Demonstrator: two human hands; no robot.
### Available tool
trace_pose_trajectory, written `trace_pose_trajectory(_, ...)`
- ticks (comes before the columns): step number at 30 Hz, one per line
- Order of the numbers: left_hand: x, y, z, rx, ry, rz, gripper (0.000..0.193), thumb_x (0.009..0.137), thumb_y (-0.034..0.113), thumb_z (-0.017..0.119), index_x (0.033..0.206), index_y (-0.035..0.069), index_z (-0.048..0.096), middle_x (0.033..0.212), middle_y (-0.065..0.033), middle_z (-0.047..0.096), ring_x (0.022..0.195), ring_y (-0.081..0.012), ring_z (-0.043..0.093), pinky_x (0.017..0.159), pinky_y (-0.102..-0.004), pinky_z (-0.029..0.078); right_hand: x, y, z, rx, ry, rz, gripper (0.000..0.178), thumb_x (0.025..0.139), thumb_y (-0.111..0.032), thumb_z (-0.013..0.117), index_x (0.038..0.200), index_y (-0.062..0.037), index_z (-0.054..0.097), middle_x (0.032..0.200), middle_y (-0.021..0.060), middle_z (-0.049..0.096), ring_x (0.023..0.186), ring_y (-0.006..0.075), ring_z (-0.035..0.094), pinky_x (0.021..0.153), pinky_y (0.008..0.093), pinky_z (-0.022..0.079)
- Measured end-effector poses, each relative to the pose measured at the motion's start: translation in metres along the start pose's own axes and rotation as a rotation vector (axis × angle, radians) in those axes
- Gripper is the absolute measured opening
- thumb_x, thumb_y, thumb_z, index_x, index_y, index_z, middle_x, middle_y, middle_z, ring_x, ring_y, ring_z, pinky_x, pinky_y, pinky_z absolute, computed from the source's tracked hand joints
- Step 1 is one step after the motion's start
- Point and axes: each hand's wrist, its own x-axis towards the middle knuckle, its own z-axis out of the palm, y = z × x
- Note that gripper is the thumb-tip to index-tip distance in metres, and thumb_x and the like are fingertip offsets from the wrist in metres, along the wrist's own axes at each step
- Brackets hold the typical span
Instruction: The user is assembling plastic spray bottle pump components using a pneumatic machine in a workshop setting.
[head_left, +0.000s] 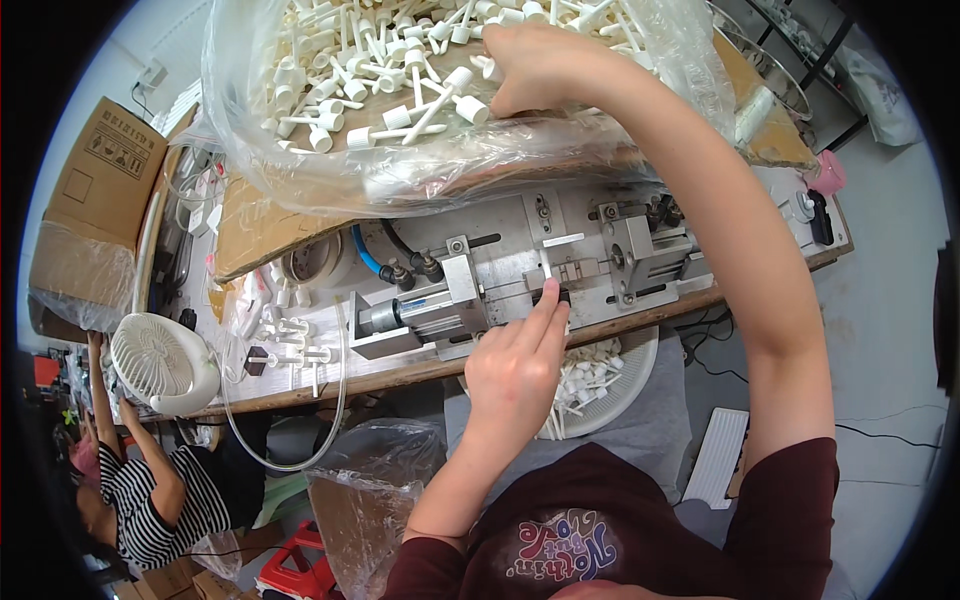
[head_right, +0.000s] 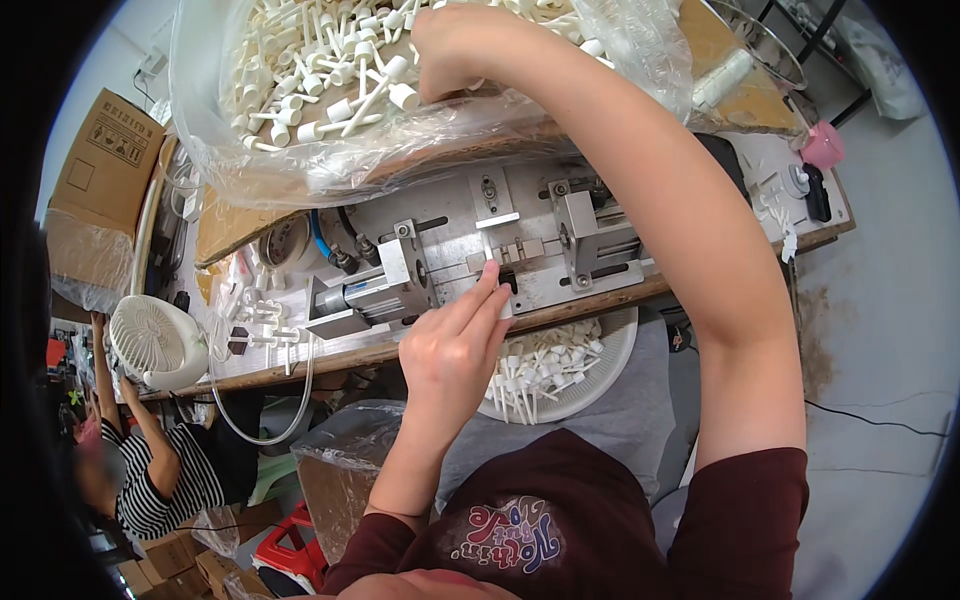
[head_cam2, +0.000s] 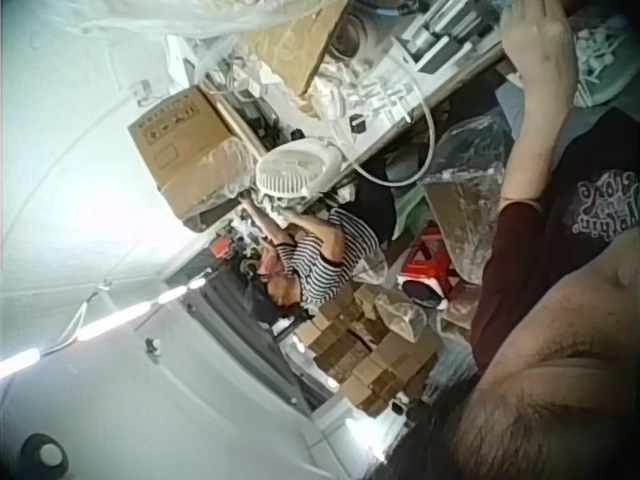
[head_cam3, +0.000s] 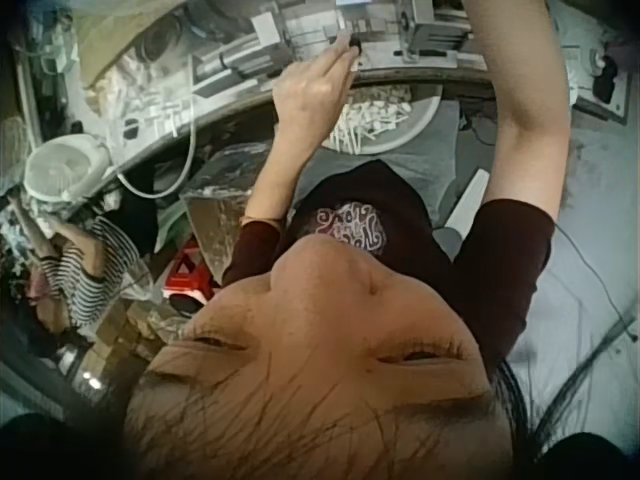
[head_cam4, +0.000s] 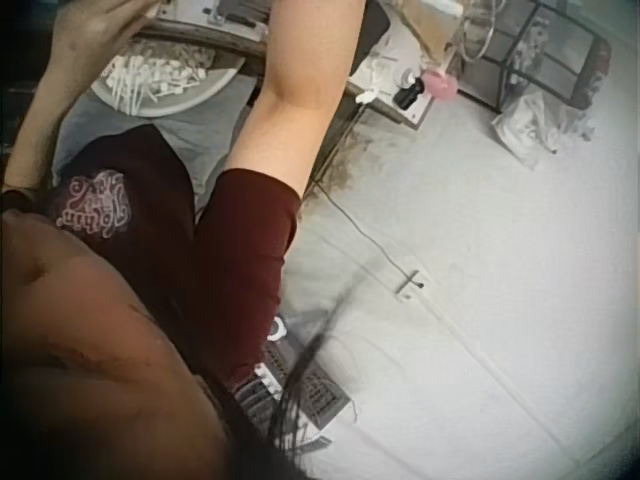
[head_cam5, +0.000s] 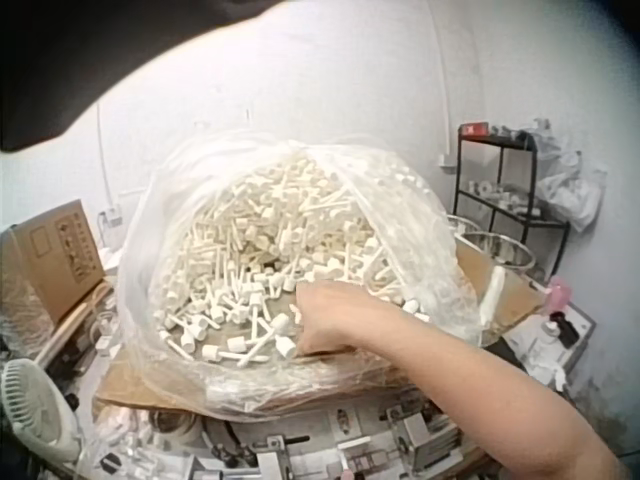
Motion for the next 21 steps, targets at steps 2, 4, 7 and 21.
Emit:
trace_pose_trajectory(2,0.001,-0.002,-0.001,-0.004,0.001,0.000,0.029,0.073,0.007,0.080,0.101,0.002,0.074,0.121,-0.0086,0.071,0.073,-0.0192,0.069,0.059,-0.0290,0.051,0.002,-0.002,0.001,-0.040,-0.005,0.030,0.058,0.076,-0.018,0.070,0.125,0.0083,0.054,0.100,0.0225,0.070,0.094,0.0345,0.069,0.079,0.0418,0.056)
trace_pose_trajectory(4,0.001,0.000,-0.002,0.007,-0.009,-0.011,0.029,0.073,0.008,0.080,0.102,0.003,0.074,0.121,-0.0075,0.071,0.067,-0.0190,0.067,0.058,-0.0284,0.050,0.006,0.005,0.006,-0.095,0.056,0.018,0.053,0.077,-0.015,0.068,0.123,0.0082,0.055,0.098,0.0221,0.070,0.091,0.0331,0.069,0.078,0.0416,0.056)
trace_pose_trajectory(7,0.000,0.000,0.000,0.009,0.006,-0.013,0.030,0.074,0.009,0.080,0.102,0.005,0.075,0.122,-0.0060,0.071,0.059,-0.0187,0.063,0.057,-0.0277,0.050,-0.005,0.016,-0.003,0.217,0.117,-0.009,0.045,0.083,-0.015,0.067,0.121,0.0053,0.057,0.094,0.0174,0.071,0.089,0.0252,0.070,0.075,0.0362,0.056)
trace_pose_trajectory(21,0.004,0.001,-0.022,-0.292,0.236,-0.090,0.033,0.076,0.001,0.082,0.107,0.000,0.073,0.114,-0.0147,0.072,0.076,-0.0191,0.071,0.066,-0.0286,0.057,-0.146,-0.017,0.026,1.411,0.318,0.026,0.017,0.093,-0.017,0.068,0.104,-0.0047,0.060,0.090,0.0058,0.073,0.068,0.0068,0.064,0.055,0.0211,0.046)
